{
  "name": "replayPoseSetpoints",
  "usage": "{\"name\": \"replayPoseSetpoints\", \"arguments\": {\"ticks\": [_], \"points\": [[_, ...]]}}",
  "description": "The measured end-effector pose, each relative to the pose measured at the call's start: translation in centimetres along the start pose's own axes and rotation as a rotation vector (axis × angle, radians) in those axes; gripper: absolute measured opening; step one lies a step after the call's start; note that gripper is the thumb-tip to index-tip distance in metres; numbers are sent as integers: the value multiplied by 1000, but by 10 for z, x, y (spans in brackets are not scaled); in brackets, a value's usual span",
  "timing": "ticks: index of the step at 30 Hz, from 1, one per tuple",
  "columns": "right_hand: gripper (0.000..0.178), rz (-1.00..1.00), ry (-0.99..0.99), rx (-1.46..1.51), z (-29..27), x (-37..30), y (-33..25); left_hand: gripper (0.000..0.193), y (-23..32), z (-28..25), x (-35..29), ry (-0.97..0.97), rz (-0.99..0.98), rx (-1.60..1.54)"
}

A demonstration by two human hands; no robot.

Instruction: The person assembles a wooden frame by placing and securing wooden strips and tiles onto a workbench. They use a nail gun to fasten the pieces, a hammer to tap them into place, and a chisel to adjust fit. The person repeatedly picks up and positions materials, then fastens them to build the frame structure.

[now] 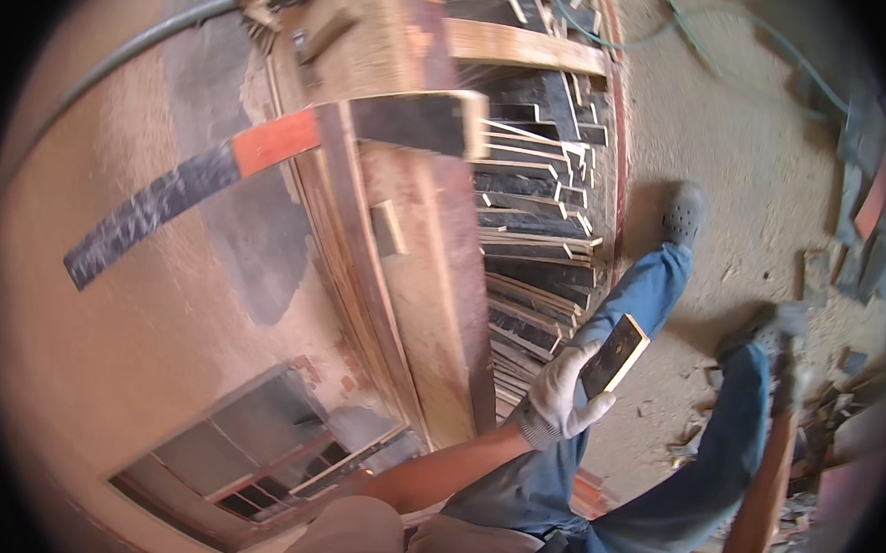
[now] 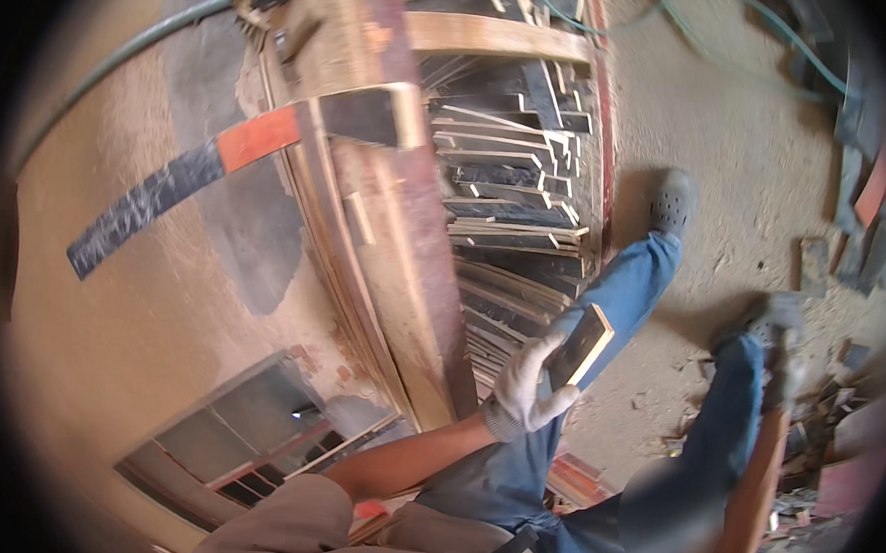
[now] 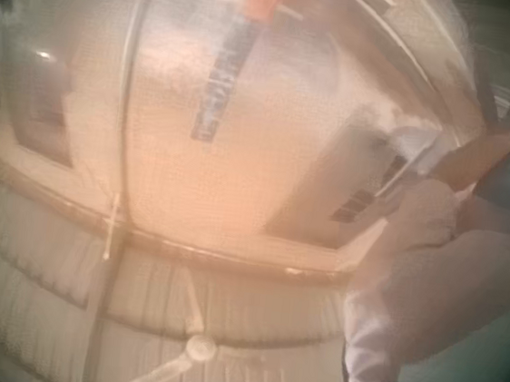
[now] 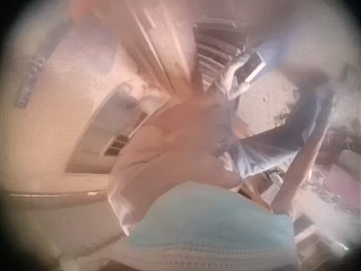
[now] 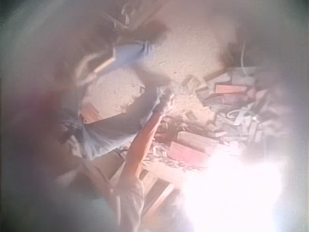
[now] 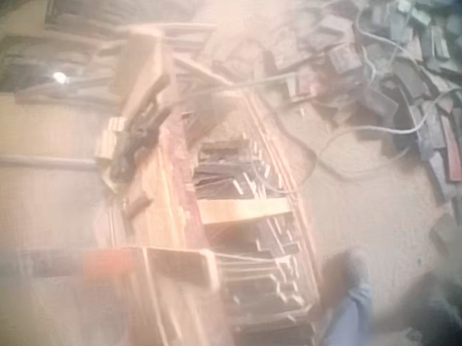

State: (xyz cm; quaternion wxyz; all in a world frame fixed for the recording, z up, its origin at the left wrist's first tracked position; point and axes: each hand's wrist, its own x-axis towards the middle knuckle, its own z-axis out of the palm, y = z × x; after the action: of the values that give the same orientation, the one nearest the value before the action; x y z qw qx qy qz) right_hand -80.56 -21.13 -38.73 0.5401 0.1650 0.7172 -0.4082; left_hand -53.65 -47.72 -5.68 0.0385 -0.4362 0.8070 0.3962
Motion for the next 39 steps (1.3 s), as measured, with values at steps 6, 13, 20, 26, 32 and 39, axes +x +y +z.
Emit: {"name": "replayPoseSetpoints", "arguments": {"ticks": [6, 13, 20, 26, 32, 39], "points": [[29, -268, -363, -90, 156, -266, -218, 71, 15, -47, -42, 565, -145, -158], [43, -540, -564, -565, 403, -364, -354, 62, -47, -229, -35, 1042, -397, -131], [51, -652, -501, -752, 561, -345, -402, 83, -112, -319, 43, 1065, -283, 352], [48, -598, -362, -910, 571, -350, -412, 93, -133, -335, 135, 789, 55, 410], [39, -819, -115, -856, 538, -348, -421, 84, -152, -326, 158, 781, 0, 381], [36, -946, 11, -752, 454, -303, -508, 82, -146, -324, 165, 800, 0, 334]]}}
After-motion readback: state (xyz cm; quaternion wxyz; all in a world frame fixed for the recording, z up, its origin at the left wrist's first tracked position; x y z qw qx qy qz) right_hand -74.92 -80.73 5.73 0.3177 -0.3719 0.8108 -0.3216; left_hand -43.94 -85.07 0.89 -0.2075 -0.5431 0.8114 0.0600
